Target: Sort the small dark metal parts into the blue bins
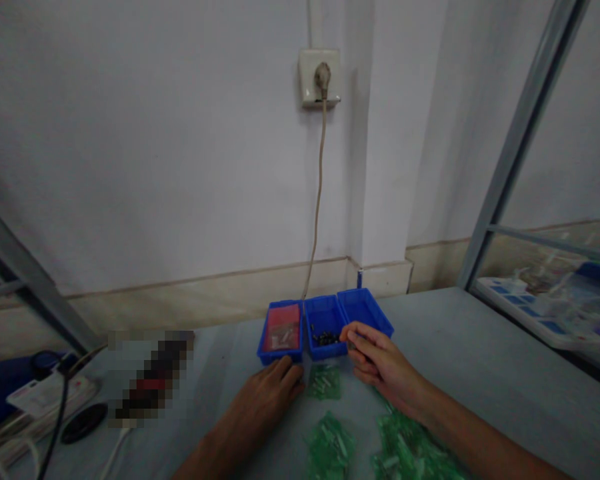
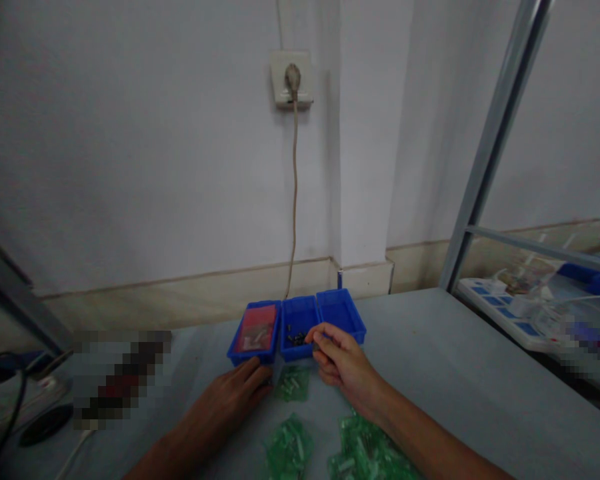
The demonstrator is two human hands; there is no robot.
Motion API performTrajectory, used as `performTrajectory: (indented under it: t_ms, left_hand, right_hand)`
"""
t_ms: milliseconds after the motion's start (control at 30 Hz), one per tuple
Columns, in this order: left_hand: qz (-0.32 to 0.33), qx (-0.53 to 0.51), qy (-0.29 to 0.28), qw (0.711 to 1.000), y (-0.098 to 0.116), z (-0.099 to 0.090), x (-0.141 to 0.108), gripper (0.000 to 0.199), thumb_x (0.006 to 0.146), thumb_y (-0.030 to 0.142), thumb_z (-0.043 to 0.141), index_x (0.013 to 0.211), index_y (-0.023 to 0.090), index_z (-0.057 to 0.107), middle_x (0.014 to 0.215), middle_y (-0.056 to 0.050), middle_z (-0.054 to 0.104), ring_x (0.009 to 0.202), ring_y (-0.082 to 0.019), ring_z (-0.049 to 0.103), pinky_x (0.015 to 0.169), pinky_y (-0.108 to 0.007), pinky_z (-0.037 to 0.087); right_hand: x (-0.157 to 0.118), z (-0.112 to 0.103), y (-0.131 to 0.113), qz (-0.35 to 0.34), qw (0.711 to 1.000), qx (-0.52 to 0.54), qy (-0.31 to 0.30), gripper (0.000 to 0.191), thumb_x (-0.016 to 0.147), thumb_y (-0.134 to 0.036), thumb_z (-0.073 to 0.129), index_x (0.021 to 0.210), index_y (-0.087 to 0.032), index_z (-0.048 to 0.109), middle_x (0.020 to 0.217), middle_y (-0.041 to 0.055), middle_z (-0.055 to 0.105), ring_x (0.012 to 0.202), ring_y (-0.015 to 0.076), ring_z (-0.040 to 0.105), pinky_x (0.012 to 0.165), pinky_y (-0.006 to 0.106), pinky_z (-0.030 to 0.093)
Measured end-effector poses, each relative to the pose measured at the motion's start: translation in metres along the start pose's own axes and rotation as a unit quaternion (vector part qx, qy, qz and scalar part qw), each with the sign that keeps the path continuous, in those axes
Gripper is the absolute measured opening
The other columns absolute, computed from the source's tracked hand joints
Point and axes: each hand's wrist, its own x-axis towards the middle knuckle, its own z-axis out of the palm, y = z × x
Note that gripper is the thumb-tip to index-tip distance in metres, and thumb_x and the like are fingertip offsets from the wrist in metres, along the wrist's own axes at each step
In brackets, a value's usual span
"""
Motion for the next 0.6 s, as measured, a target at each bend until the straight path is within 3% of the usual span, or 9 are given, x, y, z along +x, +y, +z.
performTrajectory:
  t_ms: [200, 367, 600]
  left_hand:
    - [-0.031, 0.032, -0.003, 0.999, 0.0041, -0.0082, 0.0, 0.014, 0.101, 0.028, 0.048, 0.11, 0.022, 0.057, 0.099, -0.005, 0.065, 0.089, -0.022, 0.066, 0.074, -0.032, 0.055]
    - [-0.027, 0.031, -0.039, 0.998, 0.0021, -0.0052, 0.0011, 0.015, 0.103, 0.025, 0.044, 0.107, 0.021, 0.058, 0.095, -0.004, 0.066, 0.084, -0.021, 0.067, 0.071, -0.032, 0.054]
    - [-0.027, 0.017, -0.041, 0.999, 0.0003, -0.0011, -0.0001, 0.012, 0.102, 0.026, 0.047, 0.108, 0.021, 0.057, 0.1, -0.004, 0.066, 0.089, -0.021, 0.066, 0.074, -0.032, 0.054]
  right_hand:
    - [-0.0005, -0.0011, 0.0, 0.004, 1.0, 0.009, -0.005, 0.025, 0.092, -0.042, 0.067, 0.096, -0.017, 0.062, 0.054, -0.0104, 0.03, 0.043, 0.0046, 0.013, 0.04, 0.02, 0.01]
    - [-0.0008, -0.0014, 0.0002, 0.018, 1.0, 0.013, -0.002, 0.027, 0.09, -0.043, 0.069, 0.095, -0.018, 0.062, 0.054, -0.0102, 0.031, 0.044, 0.0046, 0.013, 0.041, 0.02, 0.009]
    - [-0.0013, -0.0001, -0.0008, 0.018, 1.0, 0.021, -0.009, 0.021, 0.093, -0.038, 0.066, 0.094, -0.017, 0.063, 0.054, -0.0103, 0.028, 0.044, 0.0044, 0.013, 0.041, 0.02, 0.01]
